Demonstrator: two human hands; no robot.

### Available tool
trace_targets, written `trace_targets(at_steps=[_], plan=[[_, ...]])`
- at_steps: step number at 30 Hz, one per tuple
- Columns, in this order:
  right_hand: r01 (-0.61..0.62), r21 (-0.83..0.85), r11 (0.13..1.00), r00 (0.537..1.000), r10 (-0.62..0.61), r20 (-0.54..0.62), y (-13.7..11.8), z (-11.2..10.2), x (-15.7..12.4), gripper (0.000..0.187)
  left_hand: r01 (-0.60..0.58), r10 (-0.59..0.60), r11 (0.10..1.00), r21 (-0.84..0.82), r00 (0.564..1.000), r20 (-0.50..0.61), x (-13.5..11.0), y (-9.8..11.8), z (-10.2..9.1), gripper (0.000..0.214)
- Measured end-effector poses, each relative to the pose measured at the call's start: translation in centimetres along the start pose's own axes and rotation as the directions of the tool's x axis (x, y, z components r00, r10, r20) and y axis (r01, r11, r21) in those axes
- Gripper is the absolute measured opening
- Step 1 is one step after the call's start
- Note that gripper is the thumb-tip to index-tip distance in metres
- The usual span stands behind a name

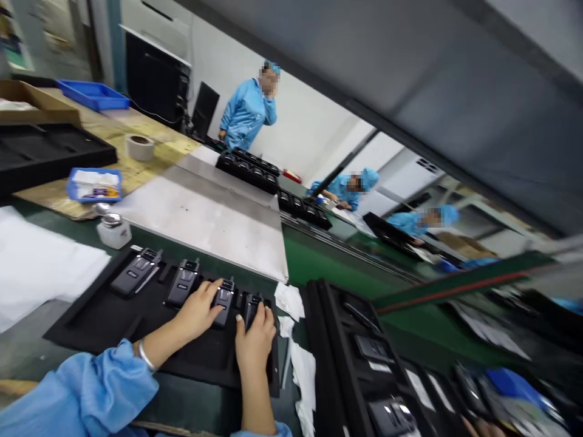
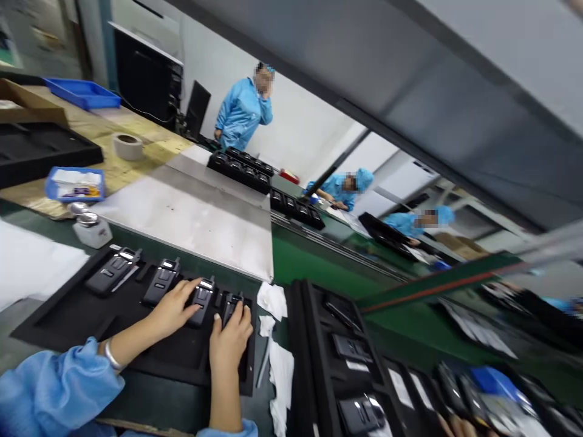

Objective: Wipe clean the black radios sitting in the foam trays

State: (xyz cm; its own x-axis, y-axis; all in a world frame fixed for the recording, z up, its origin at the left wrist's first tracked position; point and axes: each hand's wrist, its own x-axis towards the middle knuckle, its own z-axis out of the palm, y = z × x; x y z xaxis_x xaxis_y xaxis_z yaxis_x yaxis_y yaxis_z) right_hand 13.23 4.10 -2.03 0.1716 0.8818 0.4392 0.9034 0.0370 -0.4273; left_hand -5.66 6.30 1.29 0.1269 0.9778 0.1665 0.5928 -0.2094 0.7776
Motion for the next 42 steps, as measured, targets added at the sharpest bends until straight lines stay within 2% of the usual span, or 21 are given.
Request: trace_targets(at_steps=[3, 6, 9, 11, 14, 18, 22, 26, 29, 33, 36, 39, 42], plan=[[-0.006, -0.014, 1.0, 1.0, 0.006, -0.022, -0.3, -1.0, -0.3, 0.057, -0.056, 0.059, 0.98, 0.188, 0.998, -0.01, 0.7, 0.7, -0.2, 0.056], [0.01, -0.06, 0.998, 0.998, -0.014, -0.065, 0.4, -2.5, -1.2, 0.05, -0.115, 0.123, 0.921, 0.372, 0.992, 0.003, 1.8, 1.5, 0.1, 0.061], [-0.069, -0.108, 0.992, 0.992, 0.056, -0.116, 2.1, -3.8, -2.3, 0.049, -0.138, 0.126, 0.879, 0.457, 0.99, 0.056, 2.7, 1.6, 0.8, 0.072], [-0.121, -0.094, 0.988, 0.989, 0.111, -0.101, 3.4, -4.2, -2.9, 0.048, -0.153, 0.13, 0.865, 0.477, 0.988, 0.081, 3.0, 1.2, 1.1, 0.073], [-0.136, -0.064, 0.989, 0.991, 0.135, -0.025, 4.6, -4.4, -3.9, 0.043, -0.199, 0.172, 0.855, 0.479, 0.98, 0.1, 2.9, 0.6, 1.1, 0.068], [-0.146, -0.047, 0.988, 0.989, 0.146, -0.005, 4.5, -4.4, -4.7, 0.042, -0.241, 0.21, 0.851, 0.467, 0.97, 0.119, 2.5, 0.5, 0.9, 0.063], [-0.178, 0.037, 0.983, 0.983, 0.177, 0.049, 4.9, -5.3, -4.4, 0.044, -0.225, 0.194, 0.877, 0.424, 0.974, 0.117, 2.1, 0.7, 0.3, 0.063], [-0.291, 0.151, 0.945, 0.956, 0.285, 0.062, 7.5, -7.9, -2.9, 0.049, -0.217, 0.219, 0.909, 0.355, 0.975, 0.036, -0.3, -0.2, -2.6, 0.053], [-0.361, 0.112, 0.926, 0.932, 0.362, 0.014, 9.4, -9.8, -1.0, 0.054, -0.21, 0.225, 0.932, 0.296, 0.974, -0.016, -3.8, -2.0, -5.1, 0.04], [-0.369, 0.065, 0.927, 0.929, 0.369, 0.012, 10.2, -10.4, 2.6, 0.056, -0.2, 0.178, 0.951, 0.236, 0.978, 0.114, -8.2, -4.7, -6.7, 0.029], [-0.367, 0.056, 0.929, 0.93, 0.365, 0.036, 10.2, -10.8, 4.3, 0.054, -0.217, 0.153, 0.932, 0.289, 0.962, 0.226, -9.5, -5.6, -6.8, 0.029], [-0.419, 0.003, 0.908, 0.908, 0.418, 0.038, 10.6, -12.5, 3.1, 0.053, -0.245, 0.13, 0.906, 0.345, 0.937, 0.325, -9.2, -5.4, -6.9, 0.033], [-0.495, -0.082, 0.865, 0.865, 0.5, 0.051, 11.0, -14.7, -0.9, 0.053, -0.269, 0.127, 0.897, 0.35, 0.917, 0.378, -8.7, -5.1, -7.1, 0.036]])
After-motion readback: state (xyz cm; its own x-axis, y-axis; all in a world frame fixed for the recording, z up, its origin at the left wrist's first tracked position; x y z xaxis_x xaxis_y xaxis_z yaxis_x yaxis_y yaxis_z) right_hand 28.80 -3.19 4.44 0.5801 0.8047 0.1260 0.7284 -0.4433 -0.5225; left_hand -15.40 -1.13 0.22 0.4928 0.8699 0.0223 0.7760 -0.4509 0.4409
